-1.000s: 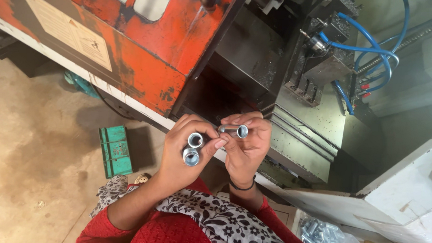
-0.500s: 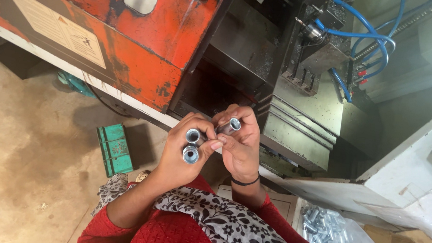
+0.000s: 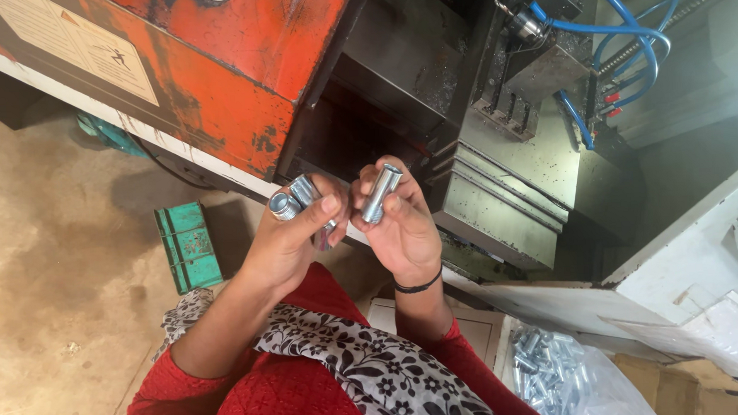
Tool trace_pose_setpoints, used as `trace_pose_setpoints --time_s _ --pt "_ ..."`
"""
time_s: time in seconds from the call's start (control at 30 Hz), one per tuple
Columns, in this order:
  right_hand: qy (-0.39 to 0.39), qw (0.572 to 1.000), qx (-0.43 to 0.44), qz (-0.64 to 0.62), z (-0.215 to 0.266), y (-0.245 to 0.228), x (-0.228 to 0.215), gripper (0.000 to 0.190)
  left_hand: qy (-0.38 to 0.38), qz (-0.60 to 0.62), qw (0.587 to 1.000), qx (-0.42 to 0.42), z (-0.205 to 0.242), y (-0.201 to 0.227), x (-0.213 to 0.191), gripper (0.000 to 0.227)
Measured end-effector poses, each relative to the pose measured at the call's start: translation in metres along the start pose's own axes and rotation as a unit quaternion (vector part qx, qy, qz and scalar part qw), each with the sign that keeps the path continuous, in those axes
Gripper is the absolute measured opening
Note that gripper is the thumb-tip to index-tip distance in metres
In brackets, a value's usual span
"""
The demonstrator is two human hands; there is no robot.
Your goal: The person repeatedly picks up small cylindrical metal parts from a lathe machine, visually inspects them by turning them over in their hands, and places them back into the machine. The person handles the parts one at a time and in small groups throughout the clip.
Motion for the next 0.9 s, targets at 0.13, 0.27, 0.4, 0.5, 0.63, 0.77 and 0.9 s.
trace_pose_setpoints --time_s 0.13,0.27,0.4,0.5,0.63,0.77,0.9 --pt "0.01 1.0 0.002 0.02 0.003 0.003 -0.005 0.041 0.048 0.005 0.999 -0.01 -0.002 -0.004 0.002 0.018" --pt "0.019 0.999 0.0 0.03 0.003 0.002 -0.008 0.042 0.083 0.007 0.996 -0.021 -0.003 -0.006 0.001 0.015" --pt "0.055 0.992 -0.044 0.103 0.003 0.003 -0.007 0.044 0.091 -0.158 0.983 0.031 -0.003 -0.007 -0.005 0.017" --pt "0.04 0.996 -0.054 0.05 0.001 0.004 -0.003 0.049 0.074 -0.332 0.934 0.111 -0.002 -0.006 -0.008 0.016" --pt "0.079 0.997 -0.024 0.007 -0.003 0.006 -0.002 0.045 0.08 -0.316 0.937 0.124 0.001 -0.002 -0.008 0.013" --pt "0.083 0.994 0.007 -0.072 -0.001 0.012 -0.002 0.036 0.049 -0.315 0.93 0.183 0.005 0.003 -0.003 0.012" --pt "0.052 0.998 -0.035 -0.005 0.001 0.022 0.001 0.025 0.026 -0.335 0.918 0.209 0.012 0.005 0.004 0.018"
Point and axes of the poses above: each hand's wrist, its own z-axis away from the middle knuckle, its own x-axis out of the palm, y = z × x, the point moved 1 cm from there along -z, towards the middle knuckle, and after that the axes turned 8 degrees about x, right-handed, at the moved point
